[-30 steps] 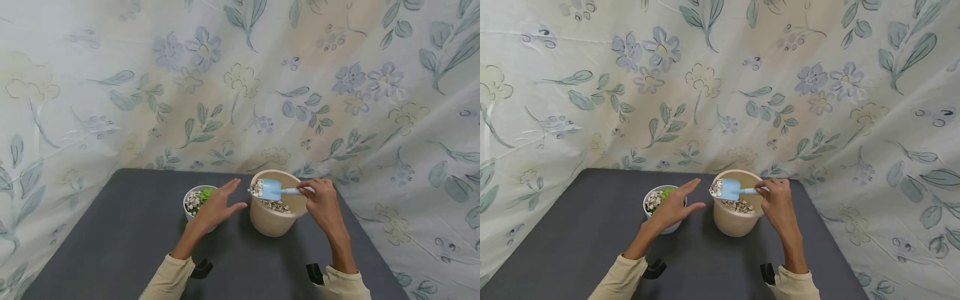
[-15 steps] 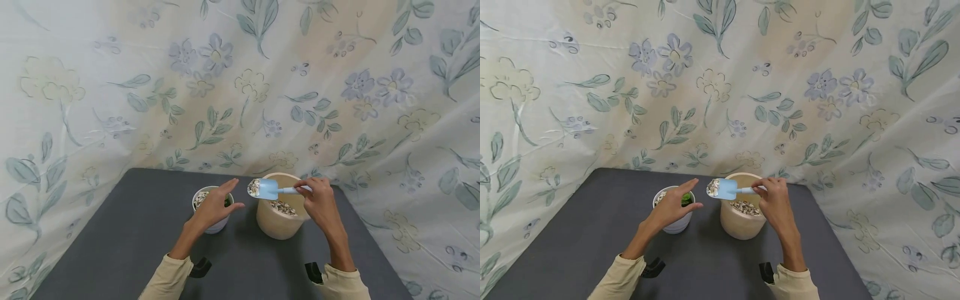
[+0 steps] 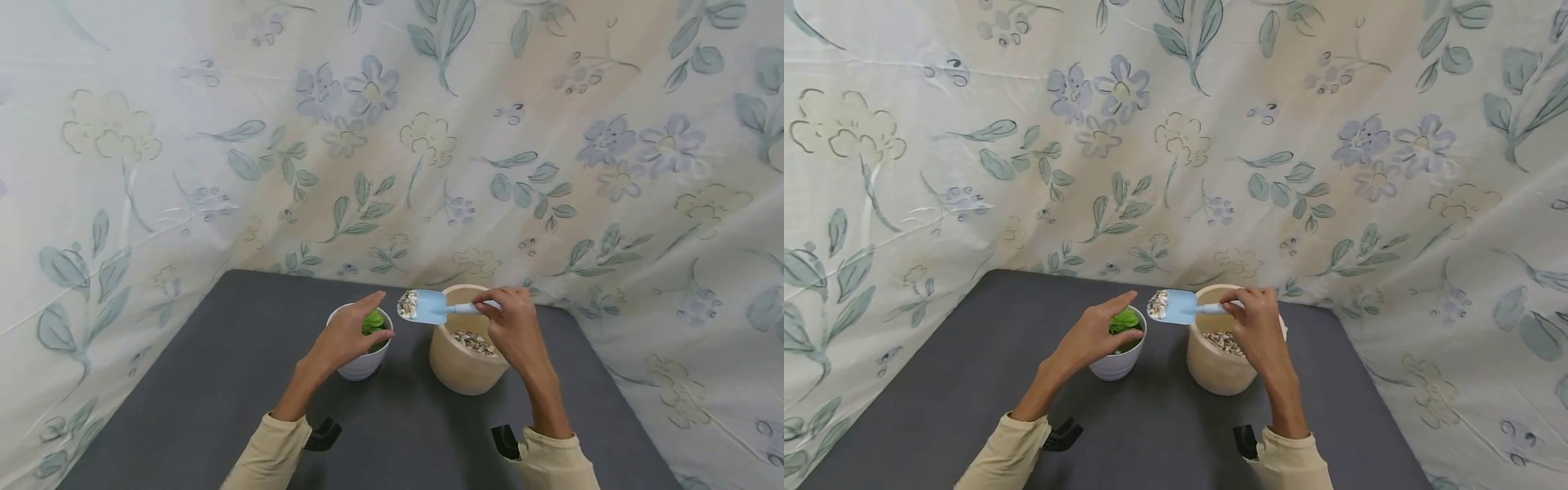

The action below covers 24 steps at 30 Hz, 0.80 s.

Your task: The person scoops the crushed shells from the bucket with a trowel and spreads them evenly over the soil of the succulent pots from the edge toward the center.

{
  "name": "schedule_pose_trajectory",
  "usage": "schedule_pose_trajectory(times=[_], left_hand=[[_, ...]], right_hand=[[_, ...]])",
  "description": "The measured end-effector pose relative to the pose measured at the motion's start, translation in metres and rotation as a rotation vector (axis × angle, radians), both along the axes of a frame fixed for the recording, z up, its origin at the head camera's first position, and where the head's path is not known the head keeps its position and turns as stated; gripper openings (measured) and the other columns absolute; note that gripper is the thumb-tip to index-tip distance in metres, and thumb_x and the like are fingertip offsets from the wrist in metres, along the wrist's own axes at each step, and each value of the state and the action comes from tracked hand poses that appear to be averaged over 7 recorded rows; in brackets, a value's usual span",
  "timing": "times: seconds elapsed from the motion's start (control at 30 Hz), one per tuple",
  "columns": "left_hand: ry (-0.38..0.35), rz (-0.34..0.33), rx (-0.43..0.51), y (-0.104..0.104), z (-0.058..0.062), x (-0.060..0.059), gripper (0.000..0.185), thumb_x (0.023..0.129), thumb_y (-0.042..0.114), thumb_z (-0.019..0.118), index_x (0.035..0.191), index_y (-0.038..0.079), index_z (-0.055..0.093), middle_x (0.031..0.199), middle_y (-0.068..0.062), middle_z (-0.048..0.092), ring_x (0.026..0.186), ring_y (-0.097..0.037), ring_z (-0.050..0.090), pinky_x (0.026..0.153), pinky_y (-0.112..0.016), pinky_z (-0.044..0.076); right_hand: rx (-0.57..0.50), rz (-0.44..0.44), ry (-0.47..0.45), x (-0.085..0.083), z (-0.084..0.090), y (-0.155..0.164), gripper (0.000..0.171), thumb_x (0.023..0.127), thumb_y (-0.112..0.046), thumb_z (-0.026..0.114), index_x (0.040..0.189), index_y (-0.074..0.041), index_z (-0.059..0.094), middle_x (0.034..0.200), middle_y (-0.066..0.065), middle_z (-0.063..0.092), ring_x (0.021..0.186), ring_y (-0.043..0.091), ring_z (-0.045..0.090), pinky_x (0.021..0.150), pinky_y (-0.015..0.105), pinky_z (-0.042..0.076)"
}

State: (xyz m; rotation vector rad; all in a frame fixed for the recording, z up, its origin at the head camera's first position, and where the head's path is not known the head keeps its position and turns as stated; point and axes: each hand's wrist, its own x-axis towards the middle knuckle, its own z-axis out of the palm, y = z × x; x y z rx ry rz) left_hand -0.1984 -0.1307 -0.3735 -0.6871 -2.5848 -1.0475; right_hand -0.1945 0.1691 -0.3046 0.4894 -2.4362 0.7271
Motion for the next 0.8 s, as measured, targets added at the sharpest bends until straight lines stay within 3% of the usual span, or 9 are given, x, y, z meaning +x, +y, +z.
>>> schedule_pose_trajectory(times=[0.23, 0.43, 0.8], left_hand=[[-0.073, -0.005, -0.012, -0.015, -0.001, 0.0, 0.077, 0.095, 0.031, 0.079, 0.159, 0.005, 0.044, 0.164, -0.018, 0.046, 0.148, -0.036, 0.05, 0.117, -0.054, 0.048], [-0.097, 0.014, -0.024, -0.03, -0.003, 0.001, 0.079, 0.095, 0.031, 0.079, 0.159, 0.001, 0.042, 0.164, -0.021, 0.044, 0.145, -0.038, 0.054, 0.115, -0.056, 0.048], [-0.188, 0.055, -0.048, -0.058, -0.019, 0.004, 0.092, 0.089, 0.039, 0.083, 0.161, 0.004, 0.039, 0.167, -0.02, 0.039, 0.152, -0.041, 0.044, 0.117, -0.059, 0.046]], right_hand=[[-0.024, 0.043, -0.02, -0.008, -0.006, -0.015, 0.012, 0.092, 0.007, 0.073, 0.095, -0.003, 0.079, 0.096, 0.016, 0.077, 0.091, 0.032, 0.052, 0.08, 0.04, 0.039], [-0.039, 0.054, -0.062, -0.014, -0.011, -0.031, 0.014, 0.091, 0.008, 0.073, 0.097, -0.004, 0.08, 0.098, 0.014, 0.077, 0.094, 0.026, 0.047, 0.078, 0.035, 0.036], [-0.038, 0.167, -0.076, -0.026, -0.028, -0.07, 0.013, 0.09, 0.008, 0.074, 0.093, -0.003, 0.08, 0.095, 0.012, 0.075, 0.094, 0.026, 0.047, 0.081, 0.035, 0.036]])
